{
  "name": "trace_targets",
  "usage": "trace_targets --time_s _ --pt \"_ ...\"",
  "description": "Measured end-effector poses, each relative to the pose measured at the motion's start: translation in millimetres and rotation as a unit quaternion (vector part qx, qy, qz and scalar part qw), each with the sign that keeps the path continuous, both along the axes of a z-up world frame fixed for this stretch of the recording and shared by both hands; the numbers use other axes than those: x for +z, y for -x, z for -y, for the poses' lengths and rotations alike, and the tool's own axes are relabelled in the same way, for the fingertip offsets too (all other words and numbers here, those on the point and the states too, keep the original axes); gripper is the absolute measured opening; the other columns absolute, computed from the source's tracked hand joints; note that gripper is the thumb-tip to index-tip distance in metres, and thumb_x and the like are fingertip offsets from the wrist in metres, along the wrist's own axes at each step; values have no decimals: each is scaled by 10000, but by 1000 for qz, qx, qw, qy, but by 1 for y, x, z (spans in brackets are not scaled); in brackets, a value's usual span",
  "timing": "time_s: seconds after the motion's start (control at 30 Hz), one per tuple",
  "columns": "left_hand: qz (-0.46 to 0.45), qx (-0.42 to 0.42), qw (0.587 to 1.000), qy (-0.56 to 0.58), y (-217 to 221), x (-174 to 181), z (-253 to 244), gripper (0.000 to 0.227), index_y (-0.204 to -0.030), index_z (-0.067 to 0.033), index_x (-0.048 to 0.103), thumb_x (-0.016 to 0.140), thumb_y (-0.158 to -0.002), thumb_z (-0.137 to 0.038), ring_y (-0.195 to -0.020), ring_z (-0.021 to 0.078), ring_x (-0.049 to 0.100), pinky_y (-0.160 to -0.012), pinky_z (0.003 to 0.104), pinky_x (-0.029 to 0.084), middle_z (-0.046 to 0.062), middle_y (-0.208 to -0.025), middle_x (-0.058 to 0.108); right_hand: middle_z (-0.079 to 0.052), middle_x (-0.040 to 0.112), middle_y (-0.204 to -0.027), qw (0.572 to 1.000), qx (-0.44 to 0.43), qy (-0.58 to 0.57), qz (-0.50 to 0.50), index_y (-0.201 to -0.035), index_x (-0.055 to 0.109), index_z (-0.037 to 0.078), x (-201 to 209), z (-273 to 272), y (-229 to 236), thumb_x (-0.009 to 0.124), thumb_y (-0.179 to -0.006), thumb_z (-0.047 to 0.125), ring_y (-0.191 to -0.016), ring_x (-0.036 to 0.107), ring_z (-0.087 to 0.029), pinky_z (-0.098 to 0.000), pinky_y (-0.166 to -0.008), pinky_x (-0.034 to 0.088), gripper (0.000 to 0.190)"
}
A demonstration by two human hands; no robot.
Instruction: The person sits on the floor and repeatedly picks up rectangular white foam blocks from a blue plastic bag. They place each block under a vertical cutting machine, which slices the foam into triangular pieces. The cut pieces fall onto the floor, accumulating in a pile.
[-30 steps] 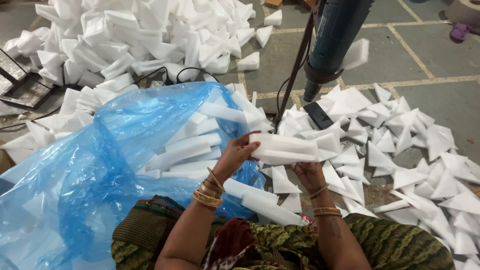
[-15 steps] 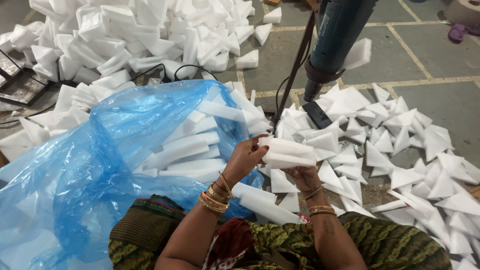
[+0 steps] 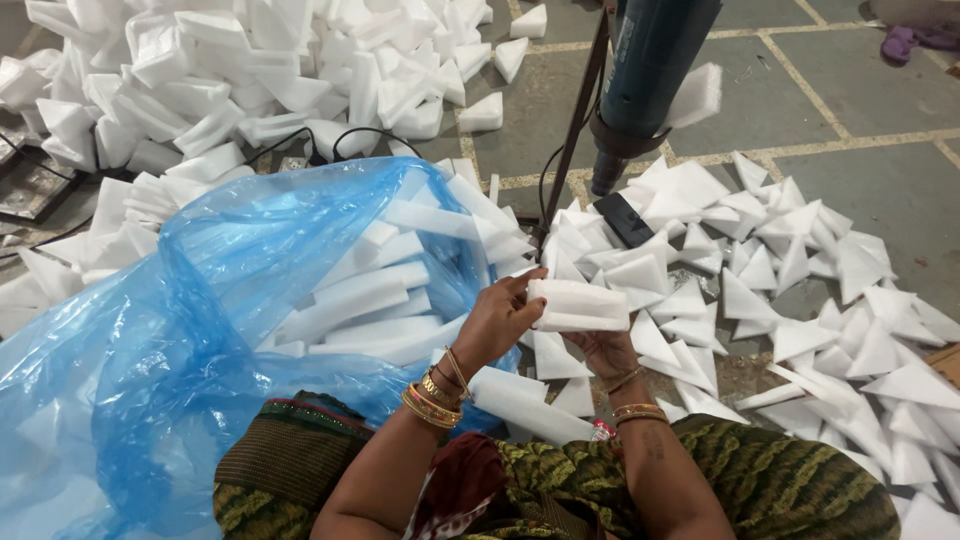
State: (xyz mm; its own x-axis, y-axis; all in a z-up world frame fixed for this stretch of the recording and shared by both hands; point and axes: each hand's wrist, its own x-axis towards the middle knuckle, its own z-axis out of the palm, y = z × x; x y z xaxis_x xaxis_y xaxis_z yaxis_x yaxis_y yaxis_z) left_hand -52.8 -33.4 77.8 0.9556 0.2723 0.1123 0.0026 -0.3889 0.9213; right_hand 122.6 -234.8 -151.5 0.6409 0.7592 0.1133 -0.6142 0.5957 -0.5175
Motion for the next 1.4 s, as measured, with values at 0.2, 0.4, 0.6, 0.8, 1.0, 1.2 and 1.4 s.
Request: trace_targets --time_s 0.2,0.4,0.6,0.8,1.0,1.2,1.4 --pt "-2 -22 998 -62 11 23 6 547 -1436 -82 587 606 -925 -276 -733 233 625 -723 387 535 146 -928 662 -199 606 -1390 999 -21 24 -35 -1416 501 -13 4 -1 0 755 -842 5 -1266 612 -381 -551 -1039 547 628" --pt "-105 -21 994 -20 -9 -46 -36 482 -1302 -90 604 626 -849 -251 -783 251 756 -751 373 596 187 -890 750 -221 623 -1341 986 31 160 40 -1427 466 -42 1 1 -11 737 -809 -51 -1193 665 -393 -542 -987 554 675" --pt "-122 -253 772 -570 -41 -150 -169 52 -755 -95 720 749 -758 -139 -796 297 728 -729 384 603 115 -791 716 -143 697 -1268 655 118 653 360 -1440 554 85 -22 -1 -10 791 -790 116 -1017 698 -282 -413 -866 606 692" --pt "333 216 842 366 -23 -46 -233 865 -1648 -269 62 621 -1001 -137 -1306 237 592 -1009 376 510 134 -1474 550 -170 687 -1313 590 110 685 413 -1333 660 49 -59 5 10 825 -821 237 -1146 664 -306 -412 -975 539 570" --pt "99 208 968 104 -39 -132 -171 399 -1373 -64 616 673 -1003 -202 -867 202 637 -736 291 533 130 -1035 728 -192 630 -1364 569 56 711 409 -1359 619 64 -88 -3 26 842 -767 266 -1238 616 -354 -434 -1042 514 664" --pt "-209 -148 935 -246 -21 -242 -64 738 -1431 -123 531 844 -783 -287 -1225 387 591 -1056 483 463 194 -1340 615 -209 491 -1493 491 46 727 478 -1480 484 133 -88 -25 35 873 -728 339 -1390 459 -409 -483 -1146 436 871" --pt "-385 -143 822 -395 10 -265 -38 776 -1471 -235 498 856 -783 -209 -1334 366 505 -1099 743 274 135 -1386 584 -207 133 -1639 471 111 790 377 -1596 300 250 -93 -39 34 801 -800 154 -1488 235 -479 -556 -1166 385 945"
